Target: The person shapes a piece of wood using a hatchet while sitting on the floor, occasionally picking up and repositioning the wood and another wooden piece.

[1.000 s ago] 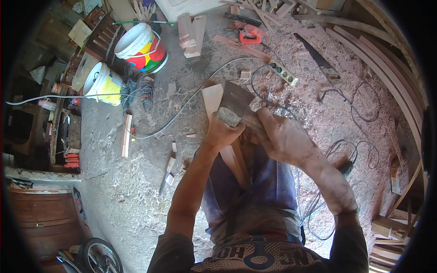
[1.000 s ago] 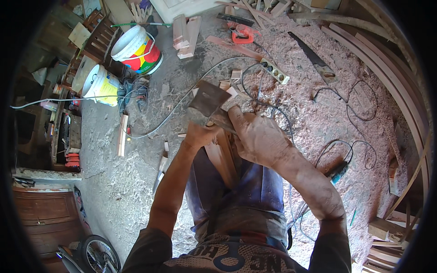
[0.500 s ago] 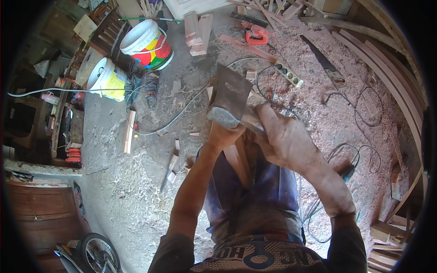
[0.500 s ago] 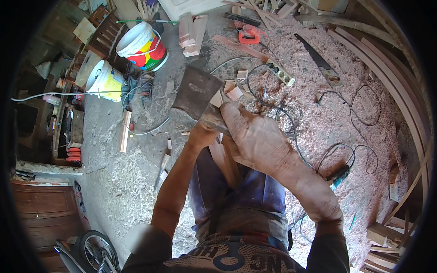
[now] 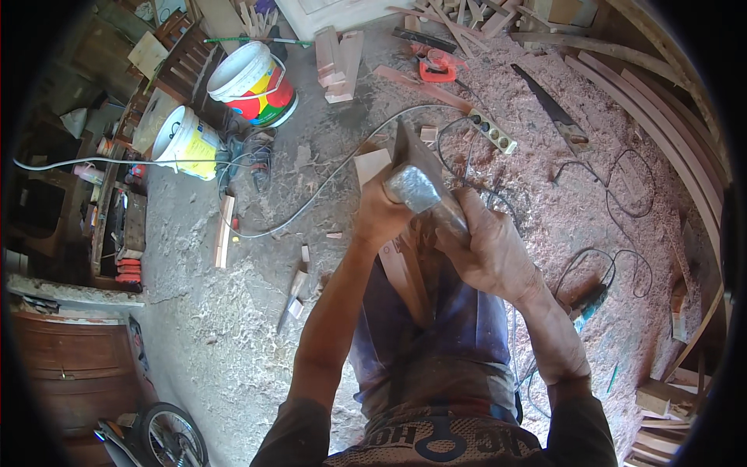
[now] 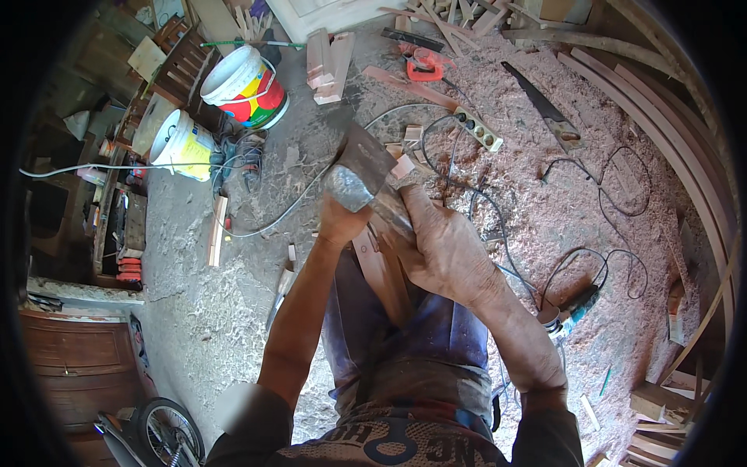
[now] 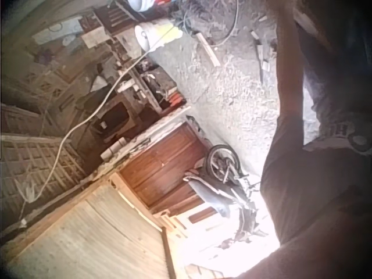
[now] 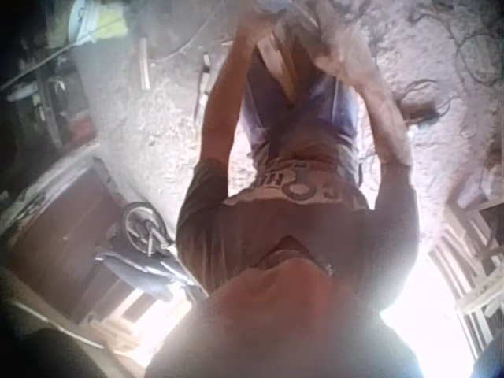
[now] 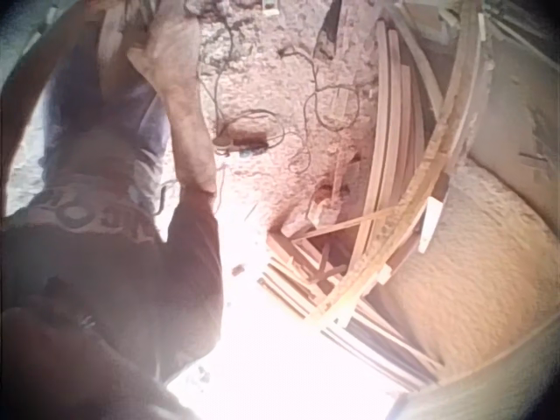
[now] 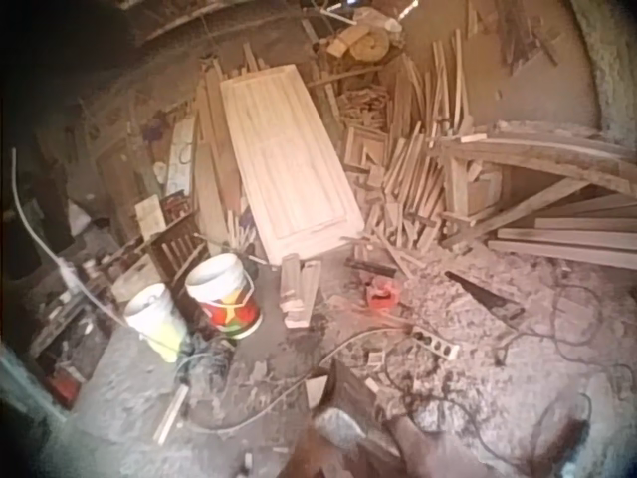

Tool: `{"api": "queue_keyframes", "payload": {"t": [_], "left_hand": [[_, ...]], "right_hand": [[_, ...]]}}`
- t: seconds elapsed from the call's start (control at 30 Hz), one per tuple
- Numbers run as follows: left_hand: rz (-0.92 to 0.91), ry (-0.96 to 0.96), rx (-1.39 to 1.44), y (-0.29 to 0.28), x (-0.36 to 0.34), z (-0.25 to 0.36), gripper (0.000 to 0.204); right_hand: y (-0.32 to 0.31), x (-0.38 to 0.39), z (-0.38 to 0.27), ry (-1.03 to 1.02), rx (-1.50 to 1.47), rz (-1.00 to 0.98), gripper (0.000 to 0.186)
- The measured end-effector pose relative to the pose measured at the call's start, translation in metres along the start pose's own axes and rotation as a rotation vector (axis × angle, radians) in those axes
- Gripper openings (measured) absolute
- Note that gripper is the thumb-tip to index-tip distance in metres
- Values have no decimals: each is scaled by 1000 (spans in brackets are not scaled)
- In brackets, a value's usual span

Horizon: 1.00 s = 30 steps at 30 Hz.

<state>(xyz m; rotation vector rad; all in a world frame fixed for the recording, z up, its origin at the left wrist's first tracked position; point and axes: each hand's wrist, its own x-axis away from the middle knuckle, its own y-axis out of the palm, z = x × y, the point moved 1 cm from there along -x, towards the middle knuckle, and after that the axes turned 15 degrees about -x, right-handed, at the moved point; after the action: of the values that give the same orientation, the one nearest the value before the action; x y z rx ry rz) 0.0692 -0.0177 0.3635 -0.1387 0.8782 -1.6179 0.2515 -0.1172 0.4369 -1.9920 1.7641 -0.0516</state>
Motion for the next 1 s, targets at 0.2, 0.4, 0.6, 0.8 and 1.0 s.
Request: {"api": "queue_keyframes", "payload": {"t": [0.2, 0.4, 0.6, 0.8, 1.0], "left_hand": [[-94, -39, -4, 5, 7, -10, 31], [-115, -42, 40, 10, 13, -10, 33], [-86, 91, -59, 9, 21, -12, 28], [-38, 244, -102, 14, 44, -31, 32], [61, 212, -66, 9, 52, -41, 27]], "right_hand": [[2, 9, 13, 101, -74, 8, 52], [5, 11, 14, 109, -68, 1, 45], [-2, 2, -4, -13, -45, -10, 44], [5, -2, 22, -58, 463, -291, 35], [1, -4, -11, -231, 267, -171, 33]]}}
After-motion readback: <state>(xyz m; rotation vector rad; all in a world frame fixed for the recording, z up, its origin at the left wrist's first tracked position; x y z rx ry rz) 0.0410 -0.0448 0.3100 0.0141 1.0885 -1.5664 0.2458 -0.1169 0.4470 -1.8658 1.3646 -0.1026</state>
